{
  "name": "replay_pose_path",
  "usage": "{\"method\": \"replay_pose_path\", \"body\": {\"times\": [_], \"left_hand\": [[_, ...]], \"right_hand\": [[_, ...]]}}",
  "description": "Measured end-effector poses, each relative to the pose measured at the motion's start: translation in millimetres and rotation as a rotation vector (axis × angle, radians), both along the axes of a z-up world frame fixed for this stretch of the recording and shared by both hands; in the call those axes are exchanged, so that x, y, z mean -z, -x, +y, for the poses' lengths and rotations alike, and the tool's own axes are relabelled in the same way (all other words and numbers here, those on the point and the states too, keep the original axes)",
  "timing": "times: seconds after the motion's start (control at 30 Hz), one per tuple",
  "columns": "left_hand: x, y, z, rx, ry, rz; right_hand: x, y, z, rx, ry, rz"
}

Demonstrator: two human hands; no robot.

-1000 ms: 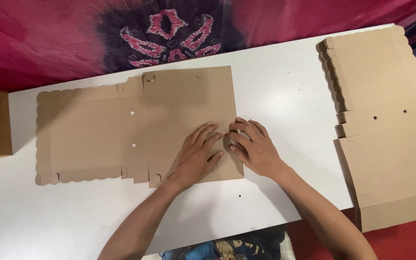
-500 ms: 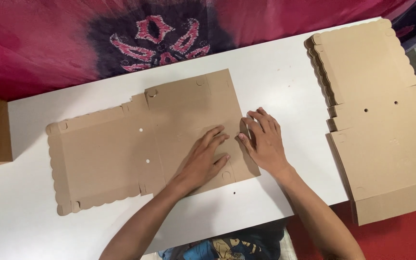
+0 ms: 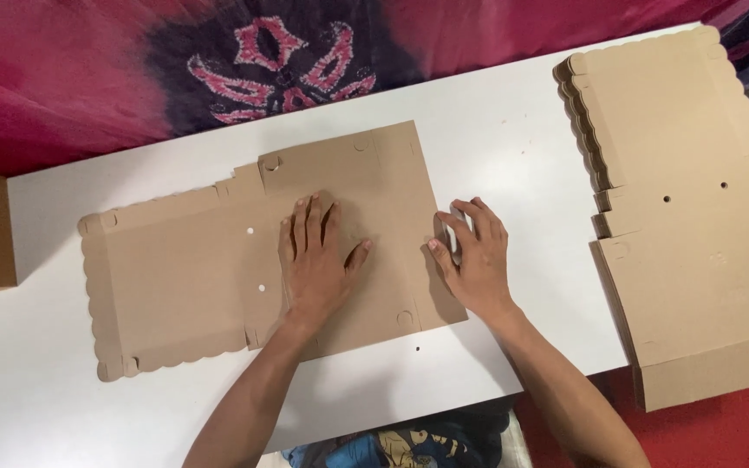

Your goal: Folding and assembling a cardboard box from a flat template.

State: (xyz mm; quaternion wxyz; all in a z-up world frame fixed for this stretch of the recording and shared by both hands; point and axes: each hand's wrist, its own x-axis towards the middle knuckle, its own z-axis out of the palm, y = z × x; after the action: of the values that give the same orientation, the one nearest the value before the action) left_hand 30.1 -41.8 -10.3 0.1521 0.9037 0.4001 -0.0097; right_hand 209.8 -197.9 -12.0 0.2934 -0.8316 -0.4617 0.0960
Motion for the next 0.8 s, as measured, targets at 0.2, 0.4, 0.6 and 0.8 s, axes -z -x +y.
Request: {"method": "replay_pose_path", "body": {"times": [0.2, 0.4, 0.6, 0.8], "left_hand": [[5.6, 1.2, -0.2, 0.027, -0.040, 0.006], [6.4, -0.1, -5.9, 0.017, -0.035, 0.038], [3.3, -0.5, -10.6, 0.021, -0.028, 0.028], [8.4, 0.9, -10.3, 0.033, -0.055, 0.036]], "right_hand": [[2.8, 6.0, 3.7, 0.071, -0.020, 0.067], [-7.6, 15.2, 2.6, 0.144, 0.163, 0.098], [-2.5, 13.1, 9.1, 0.178, 0.151, 0.187], [-10.4, 16.0, 10.6, 0.202, 0.078, 0.248]]}}
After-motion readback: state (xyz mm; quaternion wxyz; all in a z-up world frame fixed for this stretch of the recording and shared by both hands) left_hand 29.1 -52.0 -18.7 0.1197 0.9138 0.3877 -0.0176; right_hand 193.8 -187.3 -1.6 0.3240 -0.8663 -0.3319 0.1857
